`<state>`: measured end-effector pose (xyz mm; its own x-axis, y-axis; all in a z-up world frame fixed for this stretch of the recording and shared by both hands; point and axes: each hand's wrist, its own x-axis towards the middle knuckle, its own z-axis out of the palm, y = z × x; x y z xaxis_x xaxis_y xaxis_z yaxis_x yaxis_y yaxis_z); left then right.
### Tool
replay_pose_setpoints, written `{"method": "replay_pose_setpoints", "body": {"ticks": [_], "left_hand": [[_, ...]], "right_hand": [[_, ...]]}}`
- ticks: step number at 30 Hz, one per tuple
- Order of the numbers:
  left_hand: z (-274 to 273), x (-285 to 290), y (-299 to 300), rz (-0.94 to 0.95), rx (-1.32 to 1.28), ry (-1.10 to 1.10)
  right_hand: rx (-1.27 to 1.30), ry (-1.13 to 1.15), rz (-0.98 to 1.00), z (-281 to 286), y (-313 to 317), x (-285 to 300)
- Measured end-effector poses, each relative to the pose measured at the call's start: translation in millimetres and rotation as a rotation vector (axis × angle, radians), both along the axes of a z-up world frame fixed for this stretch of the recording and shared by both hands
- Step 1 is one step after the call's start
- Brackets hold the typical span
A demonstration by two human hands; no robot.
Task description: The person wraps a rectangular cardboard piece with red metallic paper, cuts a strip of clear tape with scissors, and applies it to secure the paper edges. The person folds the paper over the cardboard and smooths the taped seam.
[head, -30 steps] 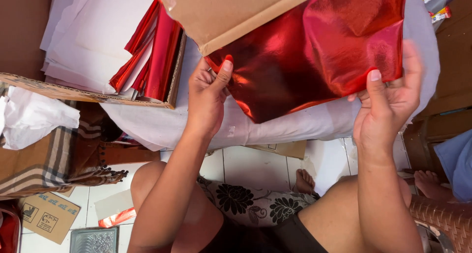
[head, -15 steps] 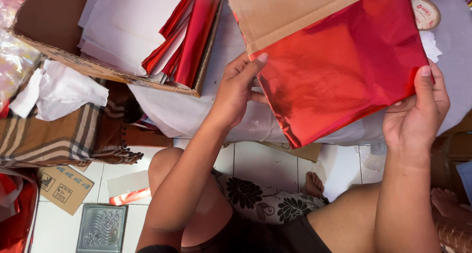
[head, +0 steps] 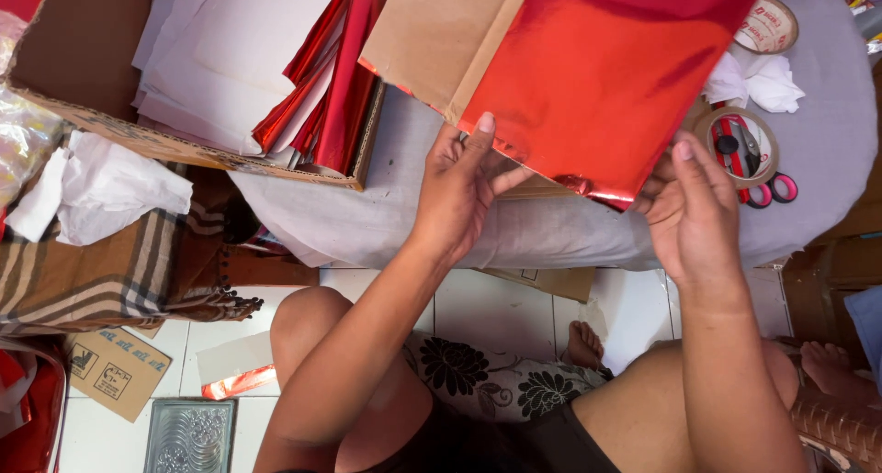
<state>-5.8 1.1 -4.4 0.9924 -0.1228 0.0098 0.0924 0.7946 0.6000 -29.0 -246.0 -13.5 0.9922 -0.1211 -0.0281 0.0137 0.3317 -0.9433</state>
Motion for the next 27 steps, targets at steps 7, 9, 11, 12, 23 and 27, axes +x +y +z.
{"method": "replay_pose_setpoints", "body": {"ticks": [7,9,11,12,23,27], "left_hand": [[2,-6,-12,0.017,0.025,0.062],[0,-7,-13,-0.024,-0.091,0.070],[3,-6,-14,-0.025,-0.082,0.161],[5,-6,-14,-0.025,-0.072,0.253],[22,-1,-5,0.166,0.088,0.444],[11,-1,-6,0.111,-0.026,0.452]], "right_hand": [[-0.151,0.036,0.166,23,15,-8],[-0.063,0.088,0.138,26,13,-7],[-0.055,0.076,0.136,21,10,-4],[-0.046,0.064,0.136,19,8,-3],[0.128,0.105,-0.071,15,3,5],[0.168,0.114,-0.041,13,3,5]]}}
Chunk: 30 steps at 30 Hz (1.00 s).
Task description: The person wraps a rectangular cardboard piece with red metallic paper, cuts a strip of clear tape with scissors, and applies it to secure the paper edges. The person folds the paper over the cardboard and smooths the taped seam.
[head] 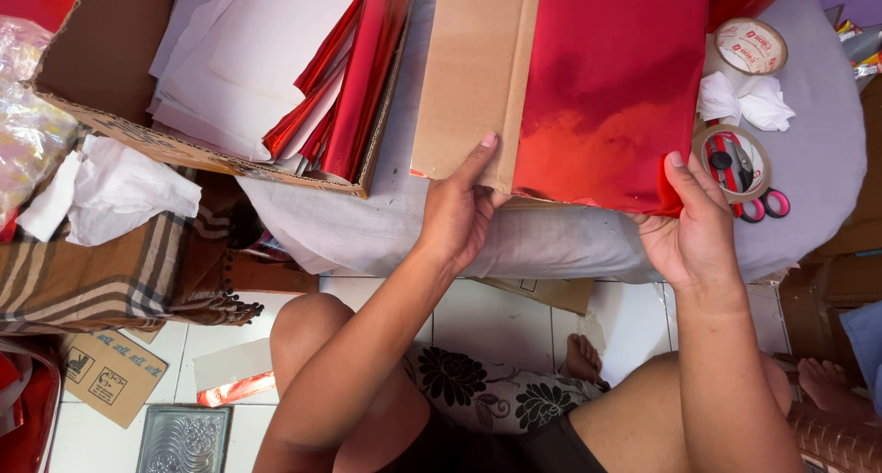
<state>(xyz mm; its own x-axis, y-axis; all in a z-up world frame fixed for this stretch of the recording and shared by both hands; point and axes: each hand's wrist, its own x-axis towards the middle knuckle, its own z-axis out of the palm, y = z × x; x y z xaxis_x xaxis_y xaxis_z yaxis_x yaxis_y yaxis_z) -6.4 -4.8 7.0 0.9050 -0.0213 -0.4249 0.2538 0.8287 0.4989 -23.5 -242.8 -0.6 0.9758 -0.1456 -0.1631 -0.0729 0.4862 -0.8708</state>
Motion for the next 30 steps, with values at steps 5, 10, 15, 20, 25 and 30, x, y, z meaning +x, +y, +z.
{"method": "replay_pose_setpoints", "body": {"ticks": [5,10,15,20,25,30], "left_hand": [[0,-3,-2,-0.005,0.015,0.034],[4,-6,-4,0.005,0.115,0.045],[-11,-5,-5,-0.060,-0.013,-0.073],[-7,-4,1,-0.036,-0.057,-0.053],[-2,-4,4,0.013,0.040,-0.098],[-8,0,-1,0.009,0.031,-0.077]], "right_hand": [[0.026,-0.006,0.015,0,1,1],[0.163,0.060,0.034,-7,0,0],[0.224,0.127,0.110,-6,3,1],[0.226,0.156,0.023,-22,-6,6],[0.238,0.145,-0.026,-34,-13,12],[0.151,0.045,0.131,-55,-12,14]]}}
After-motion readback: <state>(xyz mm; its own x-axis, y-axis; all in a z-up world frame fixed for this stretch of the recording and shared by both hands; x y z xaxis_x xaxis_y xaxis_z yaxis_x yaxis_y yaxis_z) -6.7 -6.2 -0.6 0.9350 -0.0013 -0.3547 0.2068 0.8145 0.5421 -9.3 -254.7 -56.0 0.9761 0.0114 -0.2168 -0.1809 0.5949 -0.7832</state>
